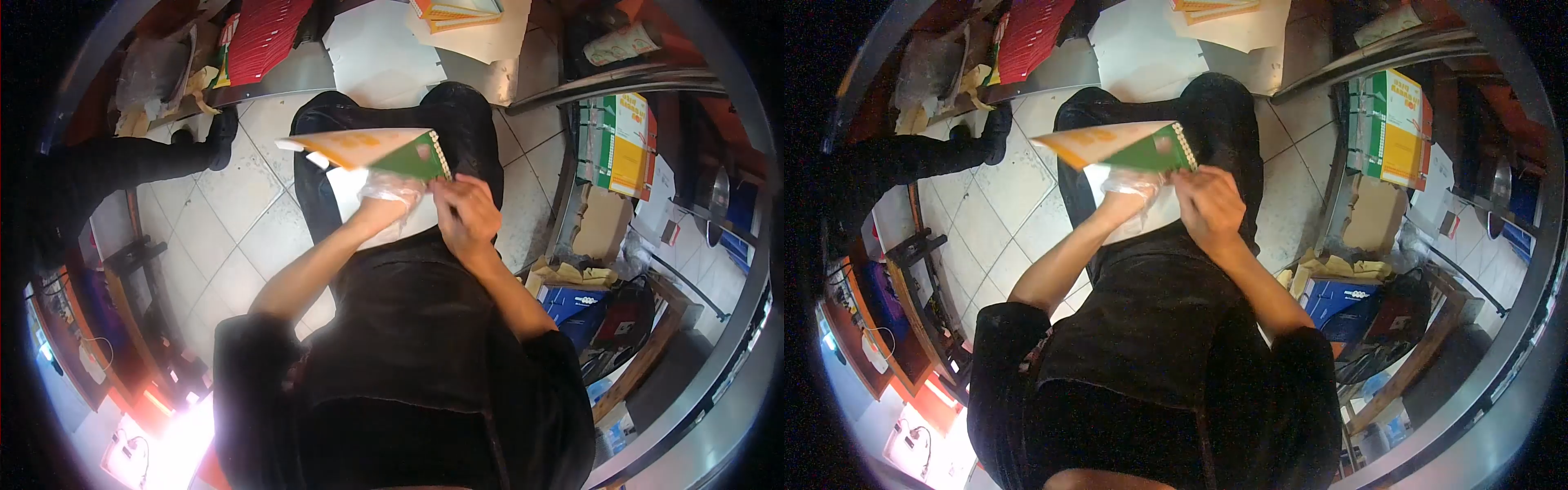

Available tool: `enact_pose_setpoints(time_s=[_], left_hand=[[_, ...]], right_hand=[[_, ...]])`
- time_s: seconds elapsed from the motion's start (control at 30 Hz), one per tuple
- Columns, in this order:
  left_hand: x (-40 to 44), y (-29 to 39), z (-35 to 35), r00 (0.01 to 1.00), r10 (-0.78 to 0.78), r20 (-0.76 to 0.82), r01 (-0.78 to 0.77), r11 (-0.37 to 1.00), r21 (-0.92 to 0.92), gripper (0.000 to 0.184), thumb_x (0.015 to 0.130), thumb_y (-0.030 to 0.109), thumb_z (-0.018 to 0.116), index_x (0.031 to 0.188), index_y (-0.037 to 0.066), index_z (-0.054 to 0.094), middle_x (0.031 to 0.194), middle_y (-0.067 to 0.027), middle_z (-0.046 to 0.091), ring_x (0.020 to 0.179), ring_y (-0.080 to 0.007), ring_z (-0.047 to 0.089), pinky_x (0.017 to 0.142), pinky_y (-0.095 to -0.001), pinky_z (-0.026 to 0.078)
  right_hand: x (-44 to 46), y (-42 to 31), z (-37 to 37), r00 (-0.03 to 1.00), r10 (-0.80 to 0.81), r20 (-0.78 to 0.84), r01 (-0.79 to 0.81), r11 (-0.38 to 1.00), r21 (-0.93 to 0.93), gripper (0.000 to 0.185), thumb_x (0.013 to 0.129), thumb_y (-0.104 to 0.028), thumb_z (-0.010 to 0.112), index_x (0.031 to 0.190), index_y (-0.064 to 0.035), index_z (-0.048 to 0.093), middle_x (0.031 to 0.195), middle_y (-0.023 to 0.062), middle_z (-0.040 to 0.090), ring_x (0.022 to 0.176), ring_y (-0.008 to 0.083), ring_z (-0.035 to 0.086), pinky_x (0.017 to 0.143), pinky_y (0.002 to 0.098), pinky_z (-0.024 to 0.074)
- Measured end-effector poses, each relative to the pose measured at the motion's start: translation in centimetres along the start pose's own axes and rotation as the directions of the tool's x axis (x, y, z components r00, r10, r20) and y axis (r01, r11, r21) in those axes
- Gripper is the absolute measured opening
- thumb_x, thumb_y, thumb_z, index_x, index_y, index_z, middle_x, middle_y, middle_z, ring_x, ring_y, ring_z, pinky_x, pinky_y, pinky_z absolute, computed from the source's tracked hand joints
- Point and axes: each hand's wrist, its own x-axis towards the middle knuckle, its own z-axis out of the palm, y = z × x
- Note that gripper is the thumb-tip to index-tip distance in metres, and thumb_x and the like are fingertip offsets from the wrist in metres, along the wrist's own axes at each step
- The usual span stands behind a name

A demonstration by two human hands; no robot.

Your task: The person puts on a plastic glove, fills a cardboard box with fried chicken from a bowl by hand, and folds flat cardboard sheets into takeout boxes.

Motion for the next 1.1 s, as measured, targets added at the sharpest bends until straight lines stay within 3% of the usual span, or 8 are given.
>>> enact_pose_setpoints(time_s=[0.13, 0.17, 0.3, 0.43, 0.47, 0.57, 0.73, 1.1], left_hand=[[-1.1, -1.0, 1.8, 0.994, -0.109, -0.019, 0.096, 0.937, -0.335, 0.030, 0.098, 0.021, 0.050, 0.122, 0.004, 0.054, 0.106, -0.0179, 0.063, 0.095, -0.0325, 0.062, 0.083, -0.0416, 0.049], [0.0, -0.3, 0.9, 0.855, -0.421, 0.303, 0.519, 0.666, -0.537, 0.033, 0.099, 0.019, 0.051, 0.128, 0.004, 0.053, 0.116, -0.0147, 0.062, 0.097, -0.0280, 0.064, 0.083, -0.0357, 0.052], [0.3, -1.3, 0.7, 0.810, -0.399, 0.430, 0.511, 0.118, -0.852, 0.026, 0.094, 0.011, 0.057, 0.118, 0.000, 0.058, 0.101, -0.0131, 0.066, 0.089, -0.0224, 0.066, 0.075, -0.0350, 0.057], [1.3, -2.7, -0.3, 0.740, -0.319, 0.592, 0.671, 0.406, -0.620, 0.026, 0.087, 0.008, 0.064, 0.110, -0.003, 0.060, 0.092, -0.0164, 0.065, 0.084, -0.0264, 0.066, 0.072, -0.0377, 0.058], [1.4, -2.6, -0.8, 0.817, -0.248, 0.520, 0.531, 0.676, -0.511, 0.025, 0.085, 0.007, 0.066, 0.107, -0.004, 0.061, 0.091, -0.0174, 0.064, 0.082, -0.0280, 0.066, 0.071, -0.0379, 0.058], [0.8, -2.3, -0.4, 0.639, -0.359, 0.681, 0.746, 0.073, -0.662, 0.014, 0.082, 0.003, 0.066, 0.093, -0.006, 0.063, 0.080, -0.0176, 0.064, 0.078, -0.0267, 0.067, 0.069, -0.0354, 0.057], [2.8, 0.6, -1.7, 0.336, -0.430, 0.838, 0.923, -0.028, -0.385, 0.013, 0.087, 0.007, 0.058, 0.096, -0.003, 0.061, 0.080, -0.0153, 0.065, 0.078, -0.0240, 0.065, 0.066, -0.0329, 0.052], [0.9, -4.4, 1.7, 0.296, -0.617, 0.730, 0.914, -0.038, -0.403, 0.023, 0.088, 0.015, 0.045, 0.074, 0.003, 0.059, 0.065, -0.0089, 0.058, 0.055, -0.0191, 0.050, 0.052, -0.0328, 0.038]], right_hand=[[-0.5, 0.6, 1.0, 0.938, 0.348, -0.009, -0.347, 0.934, -0.083, 0.011, 0.073, 0.000, 0.076, 0.081, -0.0033, 0.069, 0.080, 0.0091, 0.071, 0.066, 0.0201, 0.065, 0.085, 0.0359, 0.0511], [-0.9, 0.9, 0.5, 0.890, 0.426, 0.162, -0.431, 0.902, -0.001, 0.020, 0.078, -0.008, 0.074, 0.097, -0.0018, 0.070, 0.109, 0.0167, 0.069, 0.097, 0.0278, 0.067, 0.100, 0.0393, 0.0422], [0.1, 2.1, 0.1, 0.920, 0.185, 0.345, -0.237, 0.965, 0.116, 0.036, 0.081, -0.015, 0.073, 0.114, -0.0022, 0.067, 0.142, 0.0257, 0.045, 0.133, 0.0386, 0.043, 0.110, 0.0442, 0.0311], [2.4, 2.9, -1.1, 0.619, -0.070, 0.782, -0.161, 0.963, 0.214, 0.130, 0.064, -0.067, 0.072, 0.149, 0.0073, 0.006, 0.156, 0.0289, -0.009, 0.144, 0.0457, 0.010, 0.115, 0.0547, 0.0143], [2.3, 3.1, -1.2, 0.608, -0.084, 0.789, -0.157, 0.962, 0.223, 0.130, 0.064, -0.067, 0.072, 0.149, 0.0073, 0.006, 0.156, 0.0289, -0.009, 0.144, 0.0457, 0.010, 0.115, 0.0547, 0.0143], [1.0, 4.5, -1.1, 0.590, -0.111, 0.800, -0.014, 0.989, 0.147, 0.119, 0.068, -0.065, 0.070, 0.147, 0.0077, 0.019, 0.156, 0.0291, 0.001, 0.140, 0.0433, 0.028, 0.107, 0.0497, 0.0359], [-3.2, 6.4, 1.4, 0.837, -0.203, 0.508, 0.173, 0.979, 0.106, 0.086, 0.078, -0.052, 0.068, 0.136, 0.0057, 0.044, 0.142, 0.0199, 0.046, 0.106, 0.0295, 0.066, 0.059, 0.0301, 0.0565], [-2.3, 4.4, 0.3, 0.316, -0.098, 0.944, 0.011, 0.995, 0.100, 0.117, 0.070, -0.058, 0.069, 0.147, 0.0093, 0.013, 0.155, 0.0305, 0.003, 0.132, 0.0440, 0.035, 0.110, 0.0452, 0.0278]])
